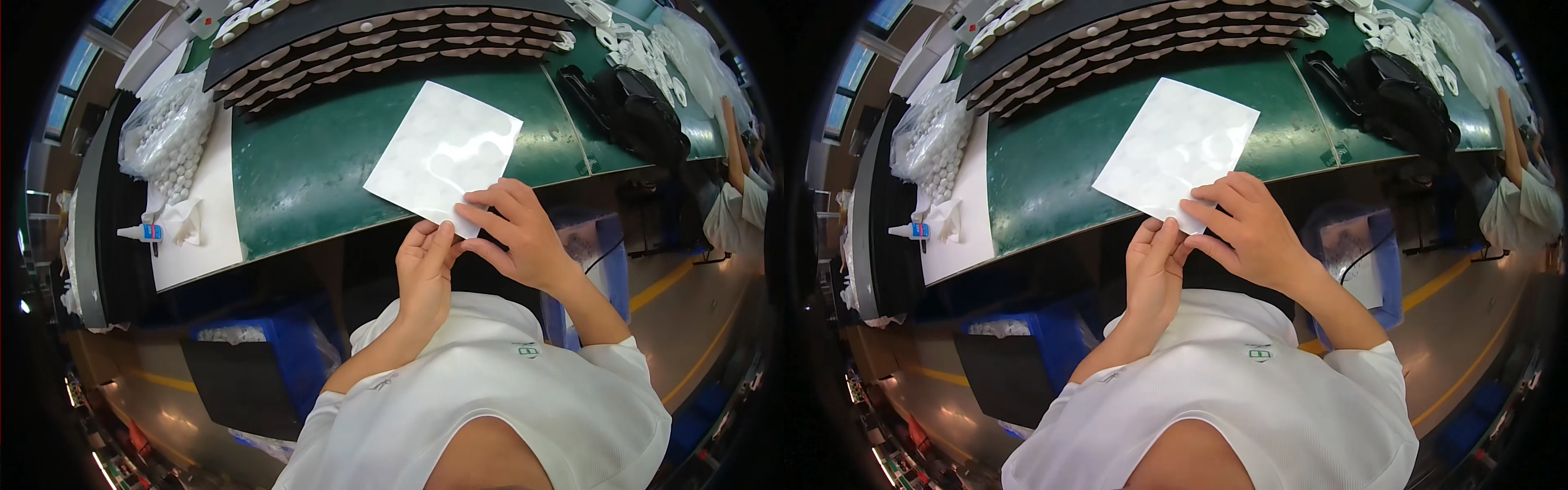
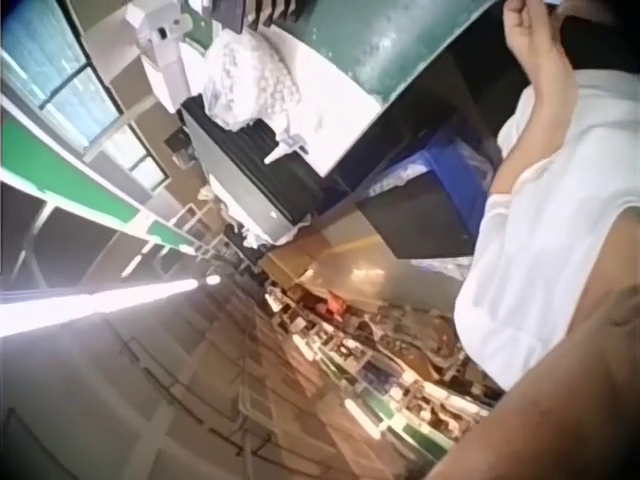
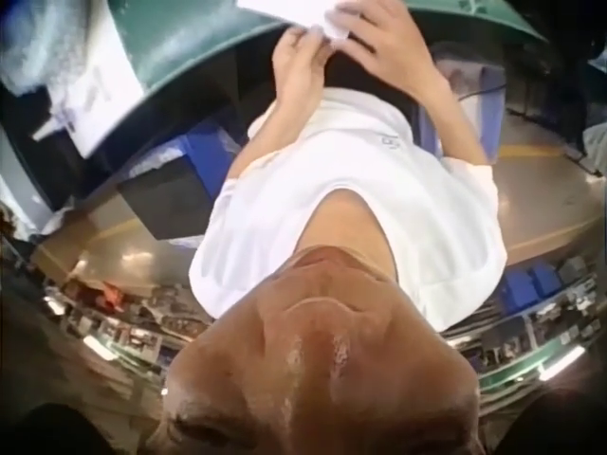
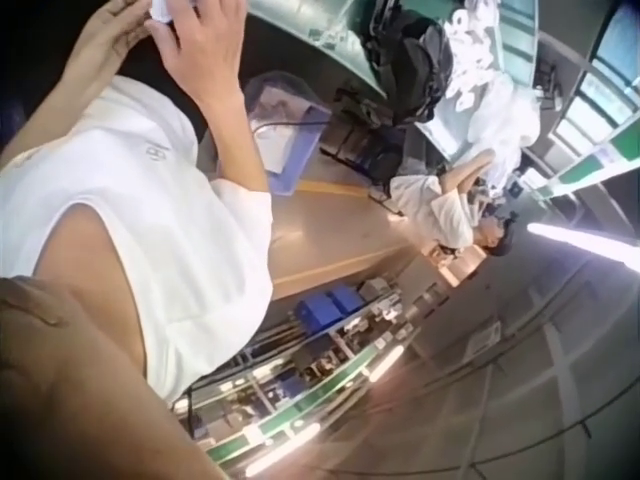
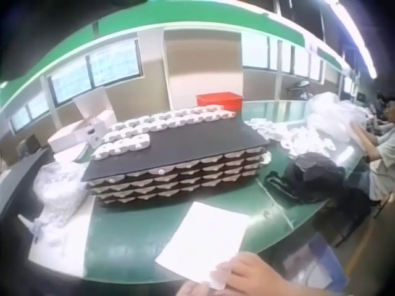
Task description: The person is assembling small white plastic components by inserting small parts and organizing them into multi-slot sorting trays on an assembly line.
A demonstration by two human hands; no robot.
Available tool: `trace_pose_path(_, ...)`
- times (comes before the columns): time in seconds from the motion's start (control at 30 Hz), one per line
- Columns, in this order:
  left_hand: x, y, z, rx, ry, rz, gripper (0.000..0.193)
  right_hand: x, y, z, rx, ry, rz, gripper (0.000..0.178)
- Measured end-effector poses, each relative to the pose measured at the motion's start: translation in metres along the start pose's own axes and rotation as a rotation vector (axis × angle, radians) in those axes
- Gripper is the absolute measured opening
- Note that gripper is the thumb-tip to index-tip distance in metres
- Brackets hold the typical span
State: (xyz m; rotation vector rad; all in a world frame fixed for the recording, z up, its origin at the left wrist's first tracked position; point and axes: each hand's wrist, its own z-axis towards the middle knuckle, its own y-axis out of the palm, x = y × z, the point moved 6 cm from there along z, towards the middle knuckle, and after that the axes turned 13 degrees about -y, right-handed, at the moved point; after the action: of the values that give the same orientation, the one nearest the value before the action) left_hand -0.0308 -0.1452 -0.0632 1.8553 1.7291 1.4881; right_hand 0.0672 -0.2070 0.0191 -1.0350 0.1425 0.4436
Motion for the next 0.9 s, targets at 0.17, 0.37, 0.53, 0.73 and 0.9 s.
trace_pose_path(0.17,-0.006,-0.010,-0.006,0.075,-0.033,0.026,0.012,-0.004,-0.001,0.002,-0.034,-0.038,0.020,0.028)
trace_pose_path(0.37,-0.001,-0.014,-0.015,0.127,-0.058,0.056,0.015,-0.011,0.001,0.011,0.011,-0.085,-0.033,0.019)
trace_pose_path(0.53,0.001,-0.021,-0.019,0.161,-0.034,0.134,0.016,-0.016,0.003,0.020,-0.009,-0.048,0.010,0.013)
trace_pose_path(0.73,0.010,-0.026,-0.025,0.212,-0.001,0.144,0.017,0.010,-0.035,0.025,0.287,0.128,0.015,0.012)
trace_pose_path(0.9,0.007,-0.015,-0.024,0.116,-0.163,0.036,0.036,0.012,-0.048,0.021,0.384,-0.047,-0.213,0.018)
